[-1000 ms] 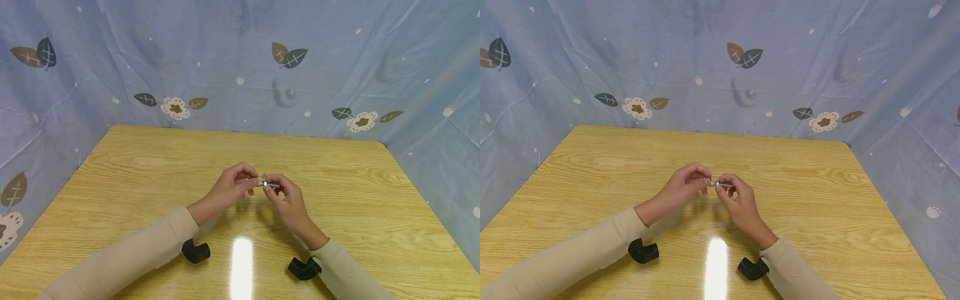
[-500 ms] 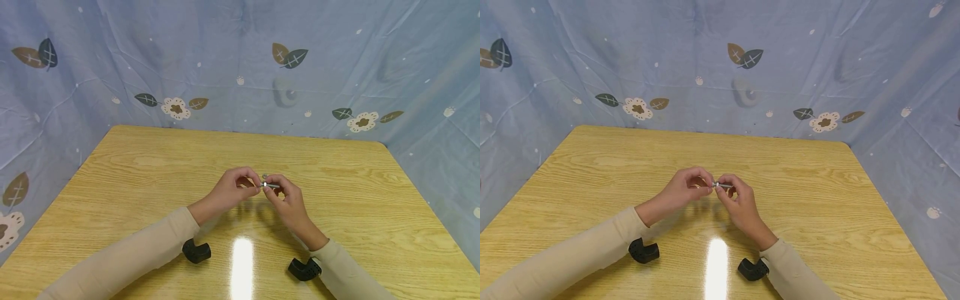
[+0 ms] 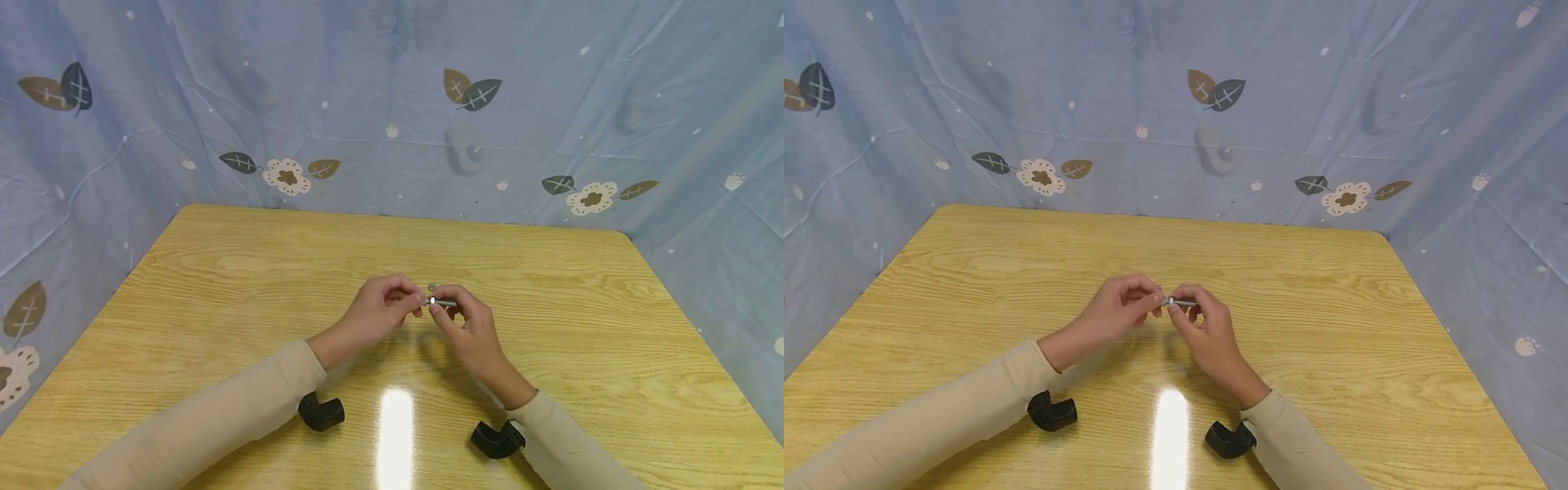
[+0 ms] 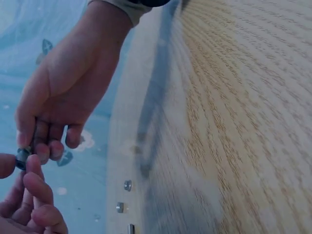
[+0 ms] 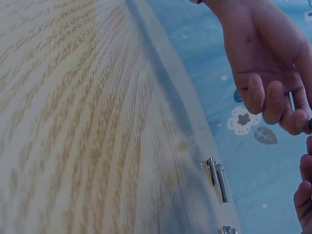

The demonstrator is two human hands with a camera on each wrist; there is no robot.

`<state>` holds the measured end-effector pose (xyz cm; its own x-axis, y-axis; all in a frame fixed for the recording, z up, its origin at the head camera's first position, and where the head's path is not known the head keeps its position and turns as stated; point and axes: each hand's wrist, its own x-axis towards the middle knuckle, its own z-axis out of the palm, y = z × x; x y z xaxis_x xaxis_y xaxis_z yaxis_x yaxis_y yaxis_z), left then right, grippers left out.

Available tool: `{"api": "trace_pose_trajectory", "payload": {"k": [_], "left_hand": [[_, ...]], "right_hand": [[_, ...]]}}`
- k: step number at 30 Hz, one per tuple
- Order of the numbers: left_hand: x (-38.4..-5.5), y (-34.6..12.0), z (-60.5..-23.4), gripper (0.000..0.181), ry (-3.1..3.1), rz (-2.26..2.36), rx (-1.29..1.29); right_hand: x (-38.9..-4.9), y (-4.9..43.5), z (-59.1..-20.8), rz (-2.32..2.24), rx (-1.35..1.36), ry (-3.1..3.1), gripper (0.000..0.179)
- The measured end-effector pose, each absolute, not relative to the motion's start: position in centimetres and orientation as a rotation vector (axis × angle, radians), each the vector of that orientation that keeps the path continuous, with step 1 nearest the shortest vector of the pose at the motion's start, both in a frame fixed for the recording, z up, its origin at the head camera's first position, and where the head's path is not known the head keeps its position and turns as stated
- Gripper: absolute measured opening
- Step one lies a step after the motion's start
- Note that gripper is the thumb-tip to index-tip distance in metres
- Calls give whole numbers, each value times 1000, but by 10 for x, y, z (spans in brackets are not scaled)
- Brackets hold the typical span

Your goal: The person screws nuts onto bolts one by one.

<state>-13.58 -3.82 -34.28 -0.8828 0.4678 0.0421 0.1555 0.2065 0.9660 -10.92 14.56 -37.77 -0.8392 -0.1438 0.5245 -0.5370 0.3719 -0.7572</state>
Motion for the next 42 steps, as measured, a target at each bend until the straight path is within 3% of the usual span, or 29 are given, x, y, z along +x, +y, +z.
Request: {"api": "trace_pose_trajectory", "payload": {"k": [6, 10, 15, 27, 42], "left_hand": [[-134, -39, -342, 8, 2253, 1759, 746], [-134, -38, -342, 6, 2220, 1803, 677], [-135, -35, -341, 17, 2210, 1769, 529], [-133, -38, -343, 12, 2244, 1754, 682], [-132, -35, -343, 9, 2218, 1899, 505]], "right_hand": [[-109, 146, -378, 1463, 586, -2269, 16], [-110, 146, -379, 1466, 582, -2272, 14], [-110, 147, -380, 1459, 584, -2270, 13], [-109, 148, -381, 1450, 592, -2268, 13], [-106, 153, -378, 1413, 479, -2314, 17]]}}
